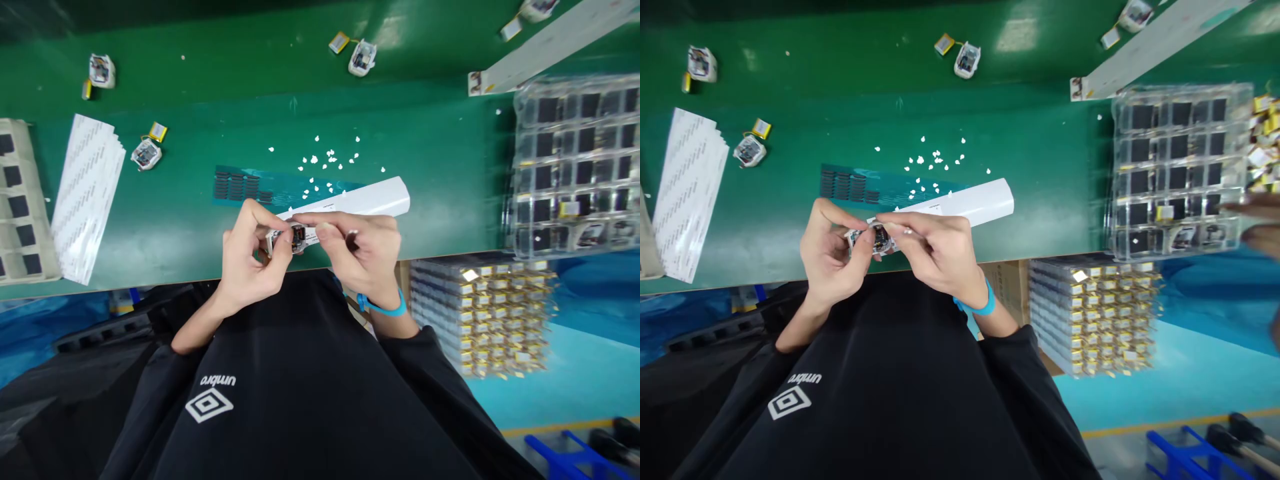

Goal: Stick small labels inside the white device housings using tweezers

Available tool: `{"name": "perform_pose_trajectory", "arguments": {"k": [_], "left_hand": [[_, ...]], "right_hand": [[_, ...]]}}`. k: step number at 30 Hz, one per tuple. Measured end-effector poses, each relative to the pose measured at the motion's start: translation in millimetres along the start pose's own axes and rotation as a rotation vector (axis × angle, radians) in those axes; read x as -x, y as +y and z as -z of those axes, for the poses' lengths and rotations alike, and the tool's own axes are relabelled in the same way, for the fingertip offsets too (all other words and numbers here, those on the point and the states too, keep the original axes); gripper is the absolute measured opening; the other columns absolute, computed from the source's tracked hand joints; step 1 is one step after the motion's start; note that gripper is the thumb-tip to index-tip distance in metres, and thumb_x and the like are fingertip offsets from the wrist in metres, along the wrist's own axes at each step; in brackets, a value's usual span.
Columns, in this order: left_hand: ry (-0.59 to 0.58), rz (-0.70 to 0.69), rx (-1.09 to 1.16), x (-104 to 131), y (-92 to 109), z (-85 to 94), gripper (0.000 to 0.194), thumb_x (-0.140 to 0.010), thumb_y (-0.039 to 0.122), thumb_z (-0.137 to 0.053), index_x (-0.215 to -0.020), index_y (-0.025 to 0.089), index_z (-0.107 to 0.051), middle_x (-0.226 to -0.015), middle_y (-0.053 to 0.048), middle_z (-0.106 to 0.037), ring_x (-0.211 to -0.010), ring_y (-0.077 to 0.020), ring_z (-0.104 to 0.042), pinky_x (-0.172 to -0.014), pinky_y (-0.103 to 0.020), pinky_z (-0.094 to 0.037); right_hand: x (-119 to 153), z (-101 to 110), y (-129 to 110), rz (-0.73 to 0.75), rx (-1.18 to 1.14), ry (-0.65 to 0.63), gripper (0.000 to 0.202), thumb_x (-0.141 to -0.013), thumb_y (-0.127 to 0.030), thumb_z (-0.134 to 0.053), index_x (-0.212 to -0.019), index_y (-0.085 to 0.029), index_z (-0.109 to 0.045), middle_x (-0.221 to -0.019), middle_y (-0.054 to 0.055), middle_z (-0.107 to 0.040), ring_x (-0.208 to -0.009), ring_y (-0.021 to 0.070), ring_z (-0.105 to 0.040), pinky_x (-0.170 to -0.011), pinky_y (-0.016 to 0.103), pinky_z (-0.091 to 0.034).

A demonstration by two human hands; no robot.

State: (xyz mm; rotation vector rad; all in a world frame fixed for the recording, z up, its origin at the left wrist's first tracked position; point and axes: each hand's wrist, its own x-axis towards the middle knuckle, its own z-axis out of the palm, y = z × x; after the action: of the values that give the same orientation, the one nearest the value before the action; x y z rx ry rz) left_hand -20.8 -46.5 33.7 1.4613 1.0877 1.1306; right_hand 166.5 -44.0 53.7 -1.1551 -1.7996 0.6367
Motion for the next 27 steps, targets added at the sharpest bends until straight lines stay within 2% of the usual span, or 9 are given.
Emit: {"name": "perform_pose_trajectory", "arguments": {"k": [3,7,12,17,20,22,24,25,27], "left_hand": [[0.055,-0.081,-0.04,1.5,2.2,1.4,0.017,-0.108,0.037,-0.069,-0.106,0.028,-0.055,-0.076,0.005,-0.067,-0.045,-0.0089,-0.054,-0.042,-0.03,-0.04],[-0.016,-0.079,-0.078,0.8,5.0,4.7,0.013,-0.11,0.038,-0.066,-0.11,0.033,-0.054,-0.081,0.004,-0.07,-0.053,-0.0123,-0.061,-0.047,-0.032,-0.046],[-0.093,-0.134,-0.112,-3.2,4.9,9.7,0.015,-0.107,0.037,-0.071,-0.112,0.032,-0.058,-0.082,0.002,-0.071,-0.057,-0.0144,-0.066,-0.049,-0.032,-0.05],[-0.106,0.012,0.065,-5.5,8.1,4.9,0.014,-0.107,0.034,-0.072,-0.115,0.027,-0.063,-0.069,0.007,-0.07,-0.043,-0.0106,-0.062,-0.042,-0.025,-0.049],[-0.082,0.034,0.103,-7.2,6.4,0.5,0.014,-0.109,0.038,-0.07,-0.11,0.023,-0.069,-0.065,0.006,-0.071,-0.04,-0.0097,-0.061,-0.044,-0.023,-0.052],[-0.09,-0.011,0.079,-9.1,3.1,-0.5,0.017,-0.108,0.038,-0.071,-0.105,0.022,-0.074,-0.072,0.003,-0.076,-0.044,-0.0095,-0.063,-0.049,-0.024,-0.053],[-0.128,-0.083,0.004,-11.2,-1.4,-1.0,0.016,-0.108,0.033,-0.071,-0.102,0.021,-0.078,-0.084,0.0,-0.082,-0.057,-0.0115,-0.07,-0.058,-0.025,-0.056],[-0.154,-0.126,-0.044,-12.3,-4.0,-1.6,0.014,-0.107,0.03,-0.071,-0.102,0.02,-0.08,-0.09,-0.002,-0.084,-0.067,-0.0135,-0.074,-0.065,-0.026,-0.058],[-0.224,-0.213,-0.132,-14.4,-10.3,-4.2,0.013,-0.107,0.025,-0.07,-0.105,0.02,-0.082,-0.098,-0.004,-0.085,-0.086,-0.0176,-0.078,-0.08,-0.029,-0.06]], "right_hand": [[-3.0,-8.0,-2.5,-0.209,-0.223,0.034,0.023,-0.108,-0.041,-0.069,-0.103,-0.025,-0.085,-0.078,-0.002,-0.082,-0.066,0.0145,-0.077,-0.058,0.024,-0.062],[-2.3,-16.7,-0.9,-0.377,-0.4,-0.009,0.032,-0.099,-0.055,-0.08,-0.094,-0.023,-0.082,-0.077,0.0,-0.079,-0.065,0.0141,-0.072,-0.059,0.026,-0.06],[1.3,-23.1,-0.9,-0.455,-0.508,0.041,0.046,-0.093,-0.068,-0.081,-0.089,-0.023,-0.079,-0.077,0.0,-0.079,-0.063,0.0136,-0.07,-0.059,0.028,-0.06],[1.5,-28.1,1.8,-0.441,-0.504,0.087,0.053,-0.1,-0.072,-0.069,-0.078,-0.024,-0.075,-0.06,-0.004,-0.066,-0.053,0.0122,-0.062,-0.052,0.028,-0.054],[2.9,-18.9,14.1,-0.408,-0.447,0.112,0.061,-0.108,-0.074,-0.052,-0.079,-0.026,-0.077,-0.05,-0.005,-0.049,-0.042,0.012,-0.047,-0.046,0.03,-0.047],[5.9,-5.3,27.3,-0.359,-0.407,0.17,0.064,-0.107,-0.077,-0.048,-0.082,-0.027,-0.077,-0.057,-0.002,-0.058,-0.041,0.0129,-0.044,-0.039,0.032,-0.04],[11.6,12.0,43.2,-0.27,-0.287,0.285,0.071,-0.108,-0.08,-0.039,-0.074,-0.027,-0.073,-0.072,0.005,-0.07,-0.052,0.017,-0.057,-0.042,0.034,-0.043],[15.5,20.8,51.6,-0.242,-0.143,0.359,0.075,-0.112,-0.075,-0.033,-0.068,-0.027,-0.07,-0.069,0.006,-0.068,-0.057,0.0182,-0.061,-0.048,0.034,-0.047],[25.3,36.3,68.4,-0.227,0.02,0.466,0.076,-0.114,-0.068,-0.033,-0.06,-0.028,-0.065,-0.049,0.003,-0.049,-0.046,0.0163,-0.05,-0.046,0.034,-0.04]]}}
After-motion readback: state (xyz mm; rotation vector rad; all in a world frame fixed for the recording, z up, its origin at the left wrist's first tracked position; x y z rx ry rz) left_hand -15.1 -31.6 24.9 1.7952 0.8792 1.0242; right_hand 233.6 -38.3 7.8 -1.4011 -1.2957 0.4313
